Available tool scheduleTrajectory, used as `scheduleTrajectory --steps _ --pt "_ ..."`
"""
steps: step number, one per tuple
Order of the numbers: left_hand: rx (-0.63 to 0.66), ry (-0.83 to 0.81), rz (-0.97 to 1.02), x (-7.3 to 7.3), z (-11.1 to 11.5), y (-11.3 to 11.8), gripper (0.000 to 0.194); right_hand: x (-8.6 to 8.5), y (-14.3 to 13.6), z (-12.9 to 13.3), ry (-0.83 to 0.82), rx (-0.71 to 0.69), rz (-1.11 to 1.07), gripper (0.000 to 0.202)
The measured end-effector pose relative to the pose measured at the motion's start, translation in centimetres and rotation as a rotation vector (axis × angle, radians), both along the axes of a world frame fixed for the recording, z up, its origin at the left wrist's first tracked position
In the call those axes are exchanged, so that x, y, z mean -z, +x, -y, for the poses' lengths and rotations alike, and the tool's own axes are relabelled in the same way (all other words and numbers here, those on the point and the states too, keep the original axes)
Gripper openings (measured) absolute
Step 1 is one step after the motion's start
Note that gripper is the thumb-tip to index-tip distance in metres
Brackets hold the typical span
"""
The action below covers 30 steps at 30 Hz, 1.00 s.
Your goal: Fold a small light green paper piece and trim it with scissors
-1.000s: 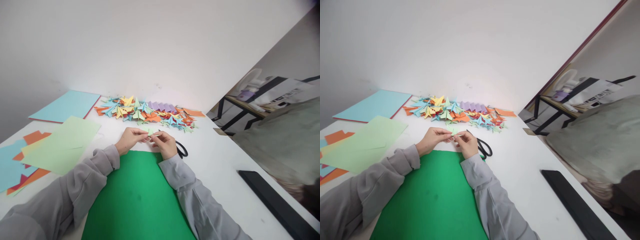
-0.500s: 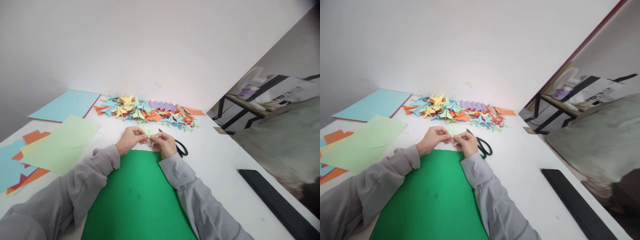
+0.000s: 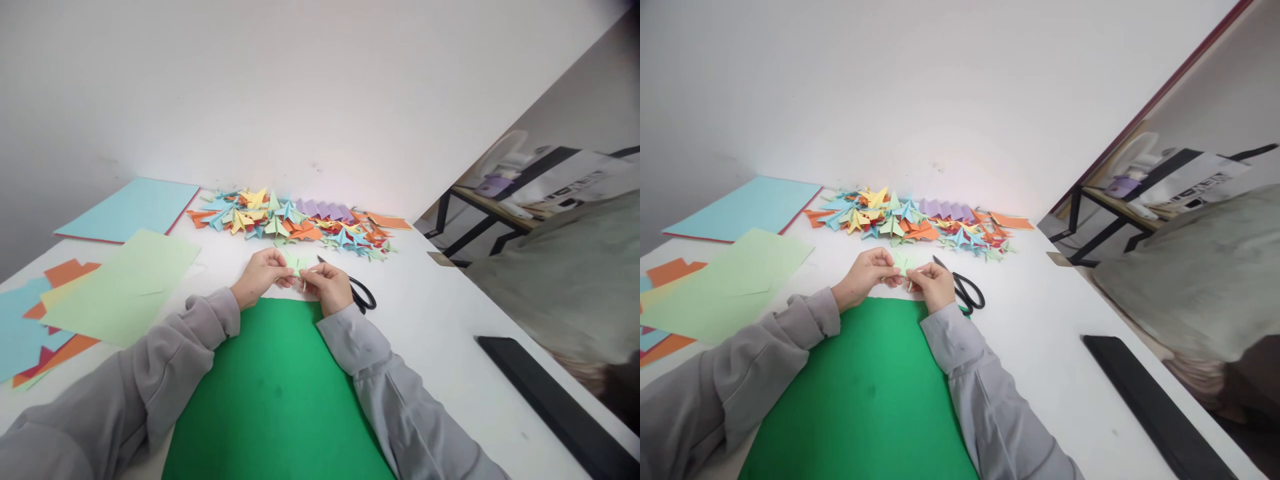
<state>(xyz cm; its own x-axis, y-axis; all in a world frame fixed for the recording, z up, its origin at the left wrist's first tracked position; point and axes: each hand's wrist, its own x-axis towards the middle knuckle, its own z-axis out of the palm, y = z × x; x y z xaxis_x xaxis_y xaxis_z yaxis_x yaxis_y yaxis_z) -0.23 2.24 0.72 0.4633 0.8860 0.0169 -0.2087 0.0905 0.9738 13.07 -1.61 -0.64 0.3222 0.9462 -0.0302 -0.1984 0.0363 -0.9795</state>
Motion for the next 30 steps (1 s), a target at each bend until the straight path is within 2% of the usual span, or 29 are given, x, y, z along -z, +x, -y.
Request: scheduleTrajectory --steps 20,27,30 --pt "0.023 -0.076 0.029 -0.33 -0.02 -0.22 0.018 0.3 0.24 -0.03 0.04 -0.008 0.081 0.026" --pt "0.006 0.061 -0.03 0.2 -0.01 -0.2 0.023 0.36 0.23 -0.09 0.038 -0.006 0.074 0.028" --pt "0.02 0.071 -0.038 0.36 -0.11 -0.27 0.024 0.35 0.24 -0.08 0.051 -0.009 0.064 0.028"
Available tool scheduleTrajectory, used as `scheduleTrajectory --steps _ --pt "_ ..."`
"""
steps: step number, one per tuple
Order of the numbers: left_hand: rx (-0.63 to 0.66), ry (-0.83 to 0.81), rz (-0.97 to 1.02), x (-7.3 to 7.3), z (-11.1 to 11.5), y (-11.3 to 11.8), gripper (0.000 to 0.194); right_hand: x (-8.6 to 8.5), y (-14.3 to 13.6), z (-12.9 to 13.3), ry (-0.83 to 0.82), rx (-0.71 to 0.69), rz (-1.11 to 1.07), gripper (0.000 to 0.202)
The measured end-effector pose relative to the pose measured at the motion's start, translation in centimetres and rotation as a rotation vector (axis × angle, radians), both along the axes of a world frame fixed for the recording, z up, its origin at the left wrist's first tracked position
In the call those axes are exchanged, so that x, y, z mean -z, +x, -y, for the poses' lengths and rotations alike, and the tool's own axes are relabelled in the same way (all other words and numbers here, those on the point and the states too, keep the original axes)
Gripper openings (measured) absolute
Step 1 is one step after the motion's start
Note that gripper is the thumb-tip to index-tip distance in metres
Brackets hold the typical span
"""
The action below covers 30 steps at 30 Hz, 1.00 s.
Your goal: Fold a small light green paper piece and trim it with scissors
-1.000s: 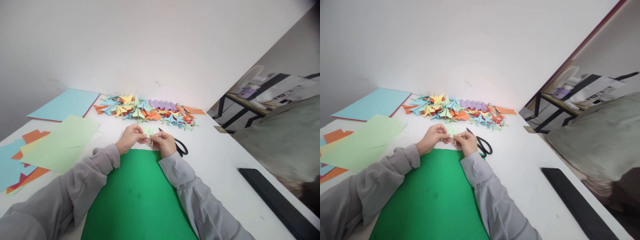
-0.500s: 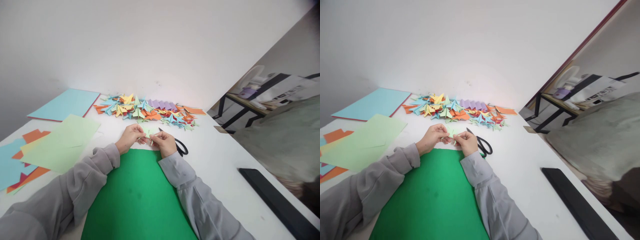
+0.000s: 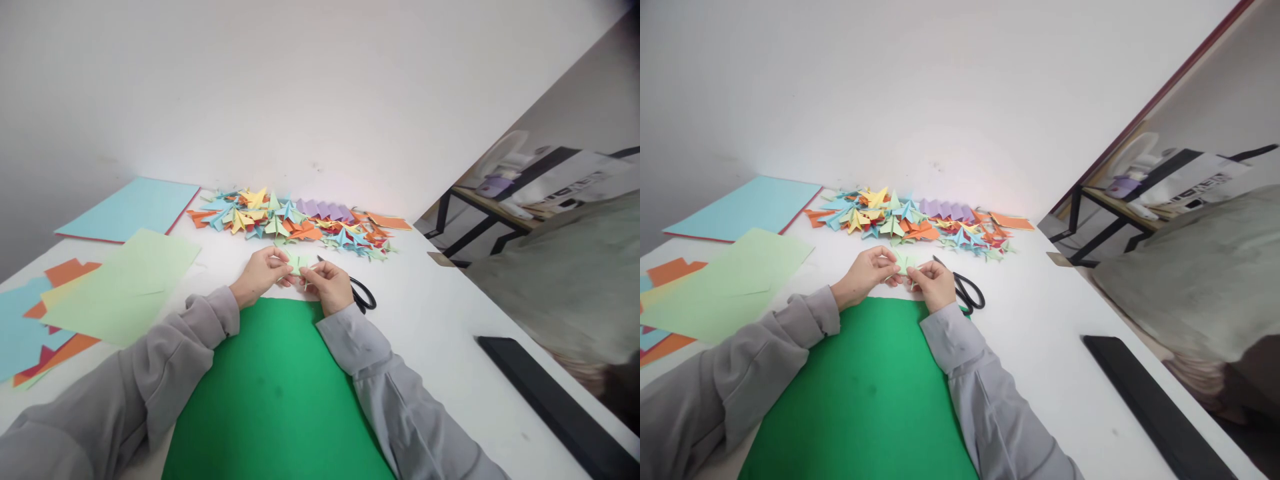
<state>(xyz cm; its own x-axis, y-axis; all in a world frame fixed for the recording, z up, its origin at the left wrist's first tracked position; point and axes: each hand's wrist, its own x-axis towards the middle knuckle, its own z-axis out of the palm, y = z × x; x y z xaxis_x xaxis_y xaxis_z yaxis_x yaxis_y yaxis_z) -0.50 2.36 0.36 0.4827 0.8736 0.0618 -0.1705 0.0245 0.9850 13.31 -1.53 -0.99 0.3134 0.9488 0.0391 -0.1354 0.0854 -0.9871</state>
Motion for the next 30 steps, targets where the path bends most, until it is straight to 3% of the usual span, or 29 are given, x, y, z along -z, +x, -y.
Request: scheduleTrajectory --steps 21,30 --pt "0.176 -0.079 -0.012 -0.37 -0.47 -0.64 0.026 -0.59 0.0 0.24 0.065 0.029 0.046 0.028" --pt "0.154 -0.007 -0.033 -0.31 -0.41 -0.46 0.025 -0.87 -0.11 0.44 0.084 0.001 0.123 0.029"
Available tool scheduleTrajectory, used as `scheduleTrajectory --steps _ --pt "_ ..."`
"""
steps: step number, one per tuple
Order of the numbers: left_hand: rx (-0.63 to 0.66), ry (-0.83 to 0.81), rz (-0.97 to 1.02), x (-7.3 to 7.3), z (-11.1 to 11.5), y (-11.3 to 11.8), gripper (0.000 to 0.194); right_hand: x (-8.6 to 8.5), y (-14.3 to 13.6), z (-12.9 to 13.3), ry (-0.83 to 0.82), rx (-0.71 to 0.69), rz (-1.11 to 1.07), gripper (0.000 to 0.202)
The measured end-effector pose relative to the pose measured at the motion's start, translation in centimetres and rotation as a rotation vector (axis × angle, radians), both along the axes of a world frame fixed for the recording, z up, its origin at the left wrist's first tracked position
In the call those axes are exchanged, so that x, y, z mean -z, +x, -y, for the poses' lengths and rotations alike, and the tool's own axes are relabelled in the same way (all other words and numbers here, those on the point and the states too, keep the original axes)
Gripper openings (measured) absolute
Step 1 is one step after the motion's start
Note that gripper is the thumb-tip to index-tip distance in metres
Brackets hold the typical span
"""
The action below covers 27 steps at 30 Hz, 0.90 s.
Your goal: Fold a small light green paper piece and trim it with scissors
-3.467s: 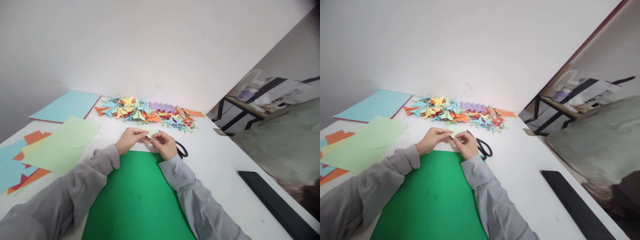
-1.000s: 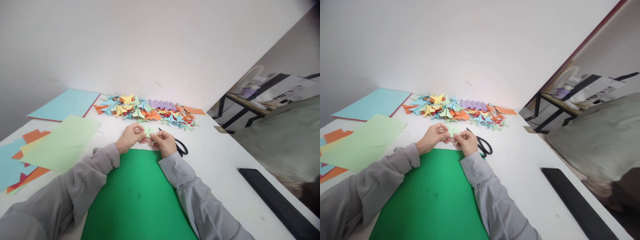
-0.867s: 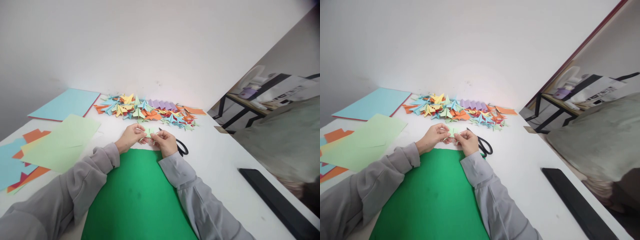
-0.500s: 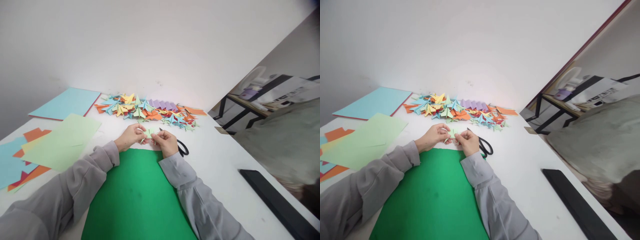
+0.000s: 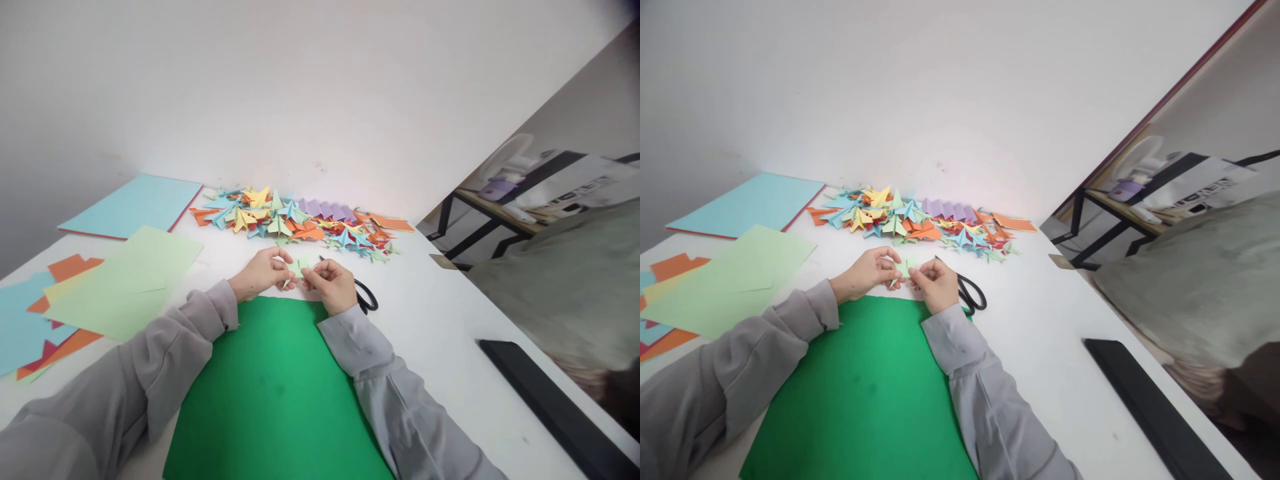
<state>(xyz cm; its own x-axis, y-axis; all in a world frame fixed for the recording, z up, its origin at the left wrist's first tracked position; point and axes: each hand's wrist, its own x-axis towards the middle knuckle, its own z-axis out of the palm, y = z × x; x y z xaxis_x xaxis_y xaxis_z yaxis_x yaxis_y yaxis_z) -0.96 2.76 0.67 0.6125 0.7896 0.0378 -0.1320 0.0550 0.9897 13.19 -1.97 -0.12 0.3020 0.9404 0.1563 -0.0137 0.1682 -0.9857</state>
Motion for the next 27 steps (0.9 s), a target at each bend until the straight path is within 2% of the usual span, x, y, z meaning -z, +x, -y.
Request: scheduleTrajectory --steps 6,20,27 --pt "-0.002 -0.006 -0.005 -0.08 0.06 0.0 0.026 -0.06 -0.1 0.06 -0.008 0.043 0.024 0.029" --pt "-0.04 -0.015 -0.008 -0.3 0.36 0.15 0.028 -0.02 -0.22 -0.01 -0.003 0.039 -0.016 0.028" --pt "-0.044 -0.034 -0.012 -0.18 0.29 0.2 0.028 0.4 -0.04 -0.15 -0.079 0.006 -0.108 0.028"
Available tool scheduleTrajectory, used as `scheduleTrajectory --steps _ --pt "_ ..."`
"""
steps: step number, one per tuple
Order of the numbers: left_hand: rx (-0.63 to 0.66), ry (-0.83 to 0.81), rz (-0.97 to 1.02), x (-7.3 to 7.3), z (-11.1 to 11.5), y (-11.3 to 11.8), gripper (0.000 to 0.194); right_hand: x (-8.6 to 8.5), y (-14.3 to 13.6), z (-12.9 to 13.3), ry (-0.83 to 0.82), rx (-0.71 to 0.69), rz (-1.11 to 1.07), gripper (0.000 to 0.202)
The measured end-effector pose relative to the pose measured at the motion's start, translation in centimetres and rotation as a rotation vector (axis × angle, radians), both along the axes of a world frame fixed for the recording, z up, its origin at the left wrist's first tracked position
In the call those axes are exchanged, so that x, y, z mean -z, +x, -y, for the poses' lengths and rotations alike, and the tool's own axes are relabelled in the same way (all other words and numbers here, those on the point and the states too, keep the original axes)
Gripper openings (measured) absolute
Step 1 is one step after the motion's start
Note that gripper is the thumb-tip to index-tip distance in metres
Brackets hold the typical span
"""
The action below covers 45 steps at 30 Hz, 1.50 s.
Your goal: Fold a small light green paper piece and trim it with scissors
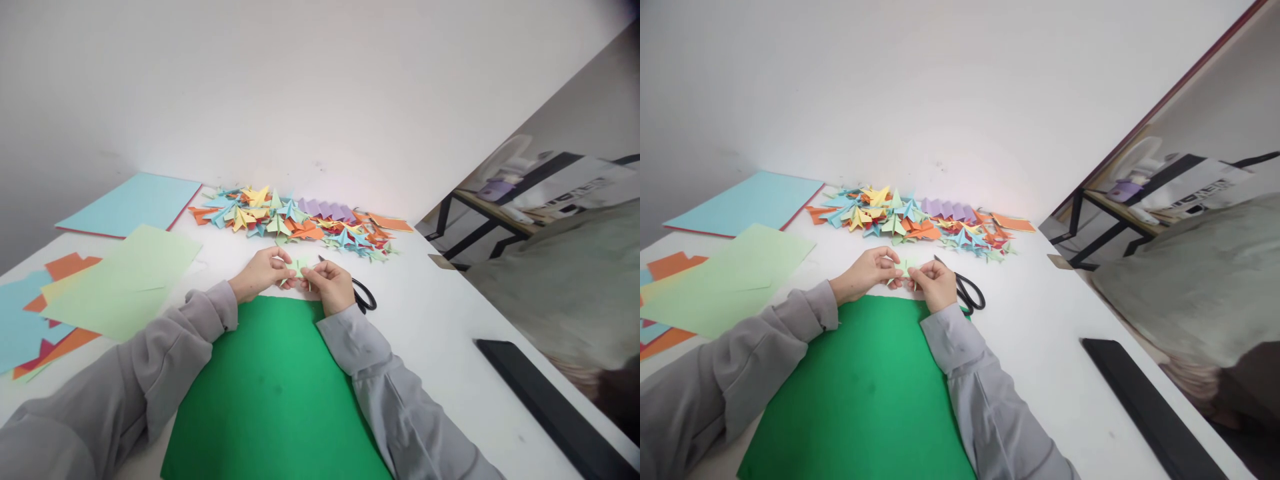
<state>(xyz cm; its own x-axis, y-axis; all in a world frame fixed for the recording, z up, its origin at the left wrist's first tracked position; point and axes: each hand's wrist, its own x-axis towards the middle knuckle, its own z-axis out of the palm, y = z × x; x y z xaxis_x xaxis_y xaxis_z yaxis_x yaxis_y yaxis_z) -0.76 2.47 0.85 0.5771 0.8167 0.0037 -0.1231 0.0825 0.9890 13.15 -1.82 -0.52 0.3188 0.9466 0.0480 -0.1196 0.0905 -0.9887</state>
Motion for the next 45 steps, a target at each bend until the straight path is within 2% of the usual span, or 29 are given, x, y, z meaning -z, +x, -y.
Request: scheduleTrajectory --steps 4,11,23,37,45 --pt "-0.004 0.015 -0.008 0.1 -0.03 -0.04 0.025 0.1 0.08 -0.12 -0.037 -0.04 -0.1 0.028" --pt "-0.014 0.017 -0.009 -0.01 0.02 -0.09 0.025 -0.09 -0.05 -0.07 -0.02 -0.052 -0.152 0.027" --pt "-0.01 0.043 -0.055 -0.18 0.07 -0.04 0.02 0.34 0.23 -0.01 0.044 -0.108 0.001 0.032" --pt "0.035 -0.078 0.021 -0.03 -0.31 -0.05 0.013 0.75 0.46 -0.3 0.092 -0.104 -0.008 0.029" --pt "-0.012 0.001 -0.007 -0.14 -0.02 0.02 0.025 0.5 0.3 -0.15 0.104 -0.127 -0.005 0.029"
